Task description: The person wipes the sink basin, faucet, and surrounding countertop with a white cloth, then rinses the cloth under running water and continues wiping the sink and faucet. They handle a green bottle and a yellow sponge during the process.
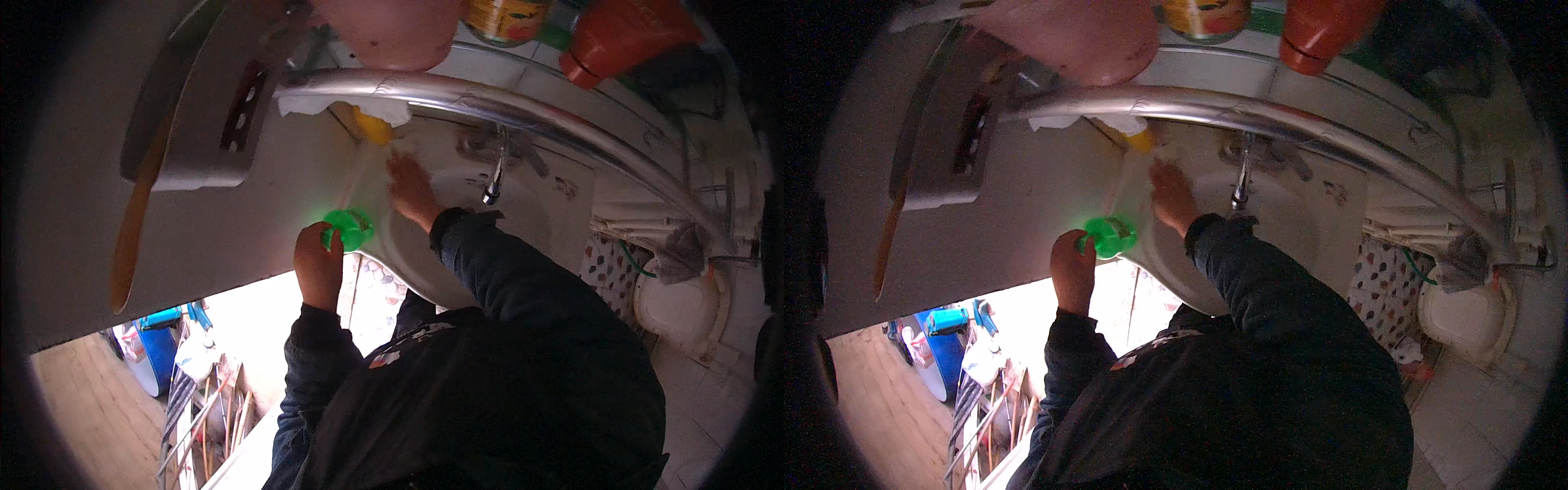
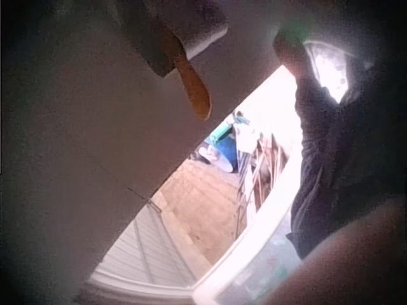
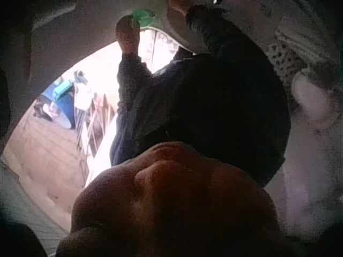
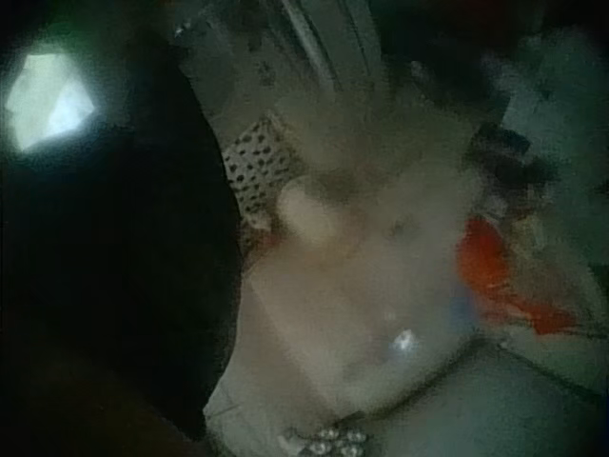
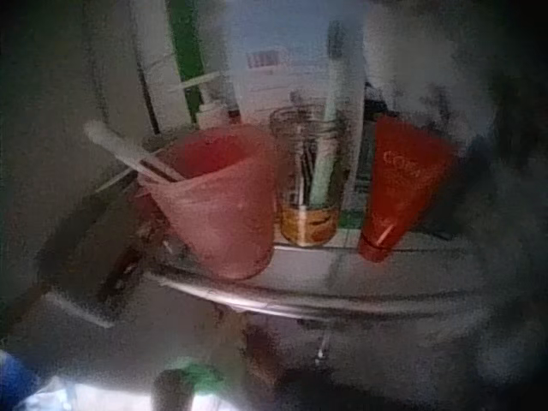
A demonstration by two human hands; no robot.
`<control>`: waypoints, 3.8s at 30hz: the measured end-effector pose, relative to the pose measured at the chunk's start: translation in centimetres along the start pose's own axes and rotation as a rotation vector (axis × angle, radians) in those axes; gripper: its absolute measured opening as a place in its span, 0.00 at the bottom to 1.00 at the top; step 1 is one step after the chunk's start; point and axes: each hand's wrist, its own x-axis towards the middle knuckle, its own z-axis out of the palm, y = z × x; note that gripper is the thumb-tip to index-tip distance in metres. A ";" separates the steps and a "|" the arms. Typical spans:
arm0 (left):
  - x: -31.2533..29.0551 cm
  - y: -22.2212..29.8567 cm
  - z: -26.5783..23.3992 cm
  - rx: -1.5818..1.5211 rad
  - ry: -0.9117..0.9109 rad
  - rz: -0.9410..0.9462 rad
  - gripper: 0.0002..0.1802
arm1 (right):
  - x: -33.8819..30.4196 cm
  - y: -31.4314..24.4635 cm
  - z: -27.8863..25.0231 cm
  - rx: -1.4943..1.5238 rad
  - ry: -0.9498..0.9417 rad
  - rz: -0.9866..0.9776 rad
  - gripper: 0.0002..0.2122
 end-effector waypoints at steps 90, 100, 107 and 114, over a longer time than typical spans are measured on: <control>15.3 2.1 7.2 -0.050 0.029 0.222 0.12 | -24.4 10.0 -20.2 -0.249 -0.380 0.475 0.19; 4.4 0.8 1.7 -0.107 0.021 0.139 0.16 | -7.9 -2.6 -9.3 0.345 -0.304 0.160 0.18; -0.3 -0.4 0.4 -0.157 -0.012 -0.012 0.17 | 2.1 -5.7 -1.9 0.138 -0.182 0.166 0.22; -2.2 0.1 -0.8 -0.128 -0.002 -0.041 0.15 | 10.0 -3.4 3.1 -0.138 0.340 0.206 0.21</control>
